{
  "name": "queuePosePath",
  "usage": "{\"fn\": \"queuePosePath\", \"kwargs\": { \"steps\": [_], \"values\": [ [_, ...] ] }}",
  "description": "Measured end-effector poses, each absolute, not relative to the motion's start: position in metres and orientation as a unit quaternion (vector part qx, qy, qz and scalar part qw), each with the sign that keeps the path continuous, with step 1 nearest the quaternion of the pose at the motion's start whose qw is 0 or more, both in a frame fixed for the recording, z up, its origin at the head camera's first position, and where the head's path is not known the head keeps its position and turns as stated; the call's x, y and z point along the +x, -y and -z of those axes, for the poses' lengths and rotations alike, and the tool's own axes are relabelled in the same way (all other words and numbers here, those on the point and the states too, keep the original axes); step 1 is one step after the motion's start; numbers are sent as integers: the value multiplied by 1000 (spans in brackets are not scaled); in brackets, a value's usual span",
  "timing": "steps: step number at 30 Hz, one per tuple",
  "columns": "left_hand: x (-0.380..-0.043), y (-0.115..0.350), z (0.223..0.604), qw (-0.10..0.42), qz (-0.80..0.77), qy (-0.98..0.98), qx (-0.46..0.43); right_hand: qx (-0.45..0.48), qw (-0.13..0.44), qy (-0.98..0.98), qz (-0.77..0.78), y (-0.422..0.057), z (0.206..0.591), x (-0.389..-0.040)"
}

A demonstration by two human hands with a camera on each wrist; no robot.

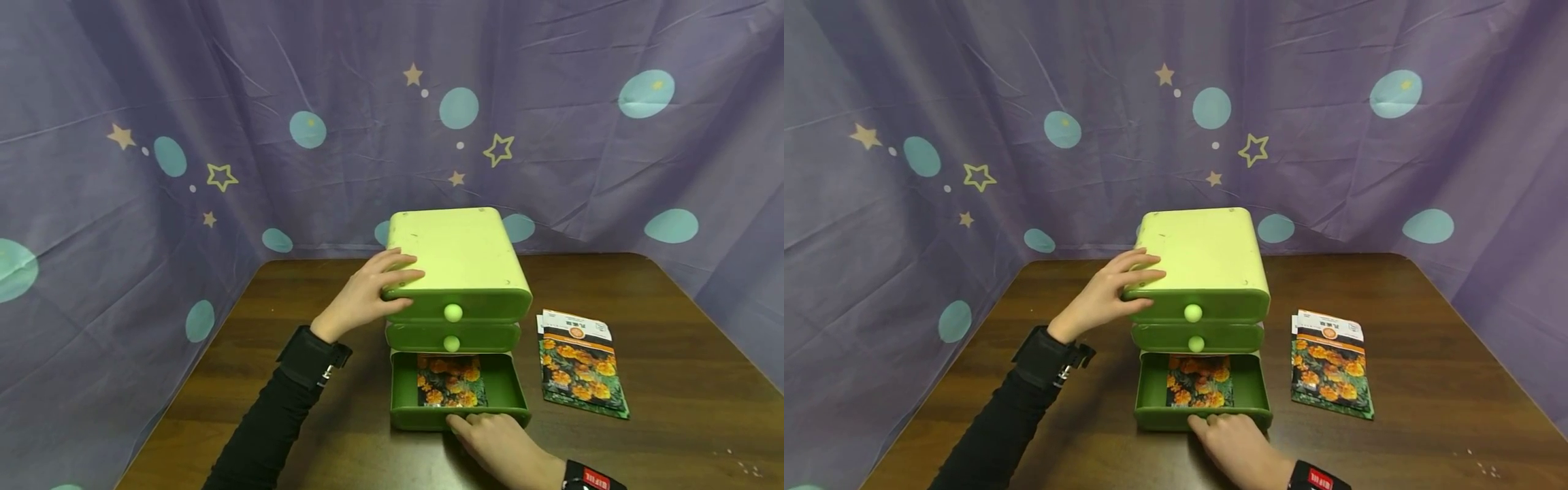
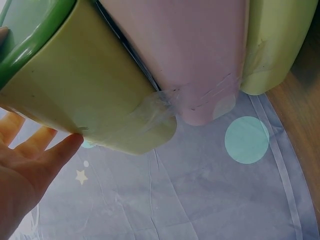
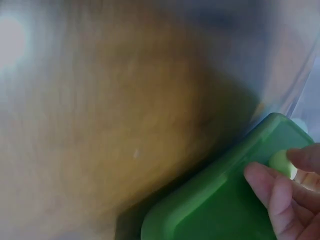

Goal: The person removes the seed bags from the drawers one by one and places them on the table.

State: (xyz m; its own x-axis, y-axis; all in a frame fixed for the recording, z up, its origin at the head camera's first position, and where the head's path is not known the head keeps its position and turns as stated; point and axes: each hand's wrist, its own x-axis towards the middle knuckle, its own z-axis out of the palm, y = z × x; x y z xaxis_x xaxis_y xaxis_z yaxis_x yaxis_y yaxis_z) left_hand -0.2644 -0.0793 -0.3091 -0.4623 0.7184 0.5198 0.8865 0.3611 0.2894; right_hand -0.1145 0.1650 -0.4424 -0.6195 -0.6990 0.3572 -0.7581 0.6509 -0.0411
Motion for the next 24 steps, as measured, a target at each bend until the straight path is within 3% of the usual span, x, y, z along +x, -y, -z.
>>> {"fn": "queuePosePath", "kwargs": {
  "steps": [3,10,16,24],
  "values": [
    [-263,79,308,154,271,810,-496,421,133,890,-112,-168,443,-108],
    [-263,79,305,159,272,807,-499,424,141,888,-113,-167,443,-99],
    [-264,79,305,166,271,806,-500,402,86,906,-101,-167,445,-101],
    [-264,78,307,165,270,805,-501,426,108,892,-108,-168,449,-101]
  ]
}}
